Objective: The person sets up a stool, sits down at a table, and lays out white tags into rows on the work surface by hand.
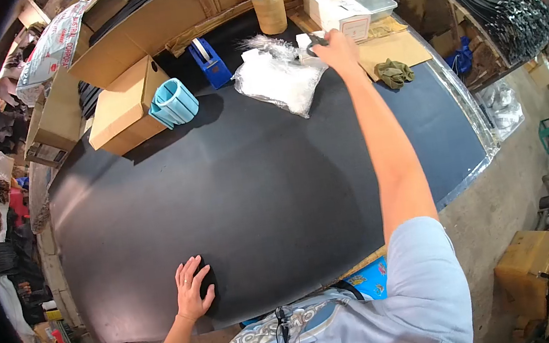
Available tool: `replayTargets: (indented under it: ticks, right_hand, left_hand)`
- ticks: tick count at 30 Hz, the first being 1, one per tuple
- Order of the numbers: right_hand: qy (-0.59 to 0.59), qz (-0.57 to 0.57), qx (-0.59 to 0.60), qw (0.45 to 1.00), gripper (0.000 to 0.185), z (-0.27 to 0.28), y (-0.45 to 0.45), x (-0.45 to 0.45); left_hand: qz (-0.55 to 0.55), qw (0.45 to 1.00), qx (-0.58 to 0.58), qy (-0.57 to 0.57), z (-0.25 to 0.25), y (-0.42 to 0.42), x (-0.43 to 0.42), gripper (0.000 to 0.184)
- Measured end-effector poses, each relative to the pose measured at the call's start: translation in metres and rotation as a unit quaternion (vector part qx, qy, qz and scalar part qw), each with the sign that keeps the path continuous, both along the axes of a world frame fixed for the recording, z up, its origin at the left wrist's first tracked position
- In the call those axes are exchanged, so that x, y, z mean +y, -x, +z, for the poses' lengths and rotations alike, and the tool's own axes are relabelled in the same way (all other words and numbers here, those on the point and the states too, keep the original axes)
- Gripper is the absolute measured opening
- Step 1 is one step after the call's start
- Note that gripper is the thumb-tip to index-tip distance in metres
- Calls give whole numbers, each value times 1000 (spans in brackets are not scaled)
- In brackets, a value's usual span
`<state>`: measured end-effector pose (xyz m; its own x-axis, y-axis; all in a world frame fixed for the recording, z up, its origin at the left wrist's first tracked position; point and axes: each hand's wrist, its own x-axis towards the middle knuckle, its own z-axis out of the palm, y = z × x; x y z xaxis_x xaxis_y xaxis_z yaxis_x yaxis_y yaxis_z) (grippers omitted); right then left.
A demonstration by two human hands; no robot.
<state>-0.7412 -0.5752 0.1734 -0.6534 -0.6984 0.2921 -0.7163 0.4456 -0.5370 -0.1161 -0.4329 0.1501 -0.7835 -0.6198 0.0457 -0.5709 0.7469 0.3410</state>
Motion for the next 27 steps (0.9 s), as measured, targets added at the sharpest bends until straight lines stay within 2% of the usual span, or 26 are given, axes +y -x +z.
replayTargets:
  ticks: [2,4,5,6,9,11,13,15,17,22,24,25,27]
  right_hand:
    - [66,61,-28,996,42,8,8,49]
    - [84,64,-26,994,36,0,29,98]
    - [68,43,16,997,32,19,15,128]
    - [53,47,128,989,32,2,40,149]
    - [7,16,140,990,34,-18,66,197]
    - [-10,14,221,975,35,-35,76,211]
    - [-54,-8,202,978,33,-40,73,207]
    - [-57,-89,277,955,31,-49,65,190]
    - [-37,-64,269,960,31,-31,43,161]
    - [-9,45,226,973,28,-13,9,83]
    - [86,201,84,972,30,-17,6,52]
    - [87,202,83,972,30,-15,2,42]
    - [71,214,168,960,35,-13,-3,26]
  left_hand:
    - [-1,1000,-3,1,-1,0,0,50]
    - [-3,1000,-3,0,-1,-1,-1,50]
    - [-1,1000,-5,3,-1,-1,0,50]
    - [-3,1000,-7,2,0,0,-1,50]
    - [-5,1000,-5,-10,0,0,-1,49]
    - [-7,1000,-4,-7,-2,-1,-1,49]
    - [-7,1000,-3,-8,0,-1,-1,49]
    - [-6,1000,-4,-8,0,-1,0,49]
    - [-5,1000,-6,-7,-2,-1,-1,49]
    - [-1,1000,-7,5,-2,-2,-1,49]
    - [2,1000,-6,5,-1,-1,-1,50]
    - [2,1000,-5,4,-1,-1,-1,50]
    - [2,1000,-4,4,-2,-1,-2,50]
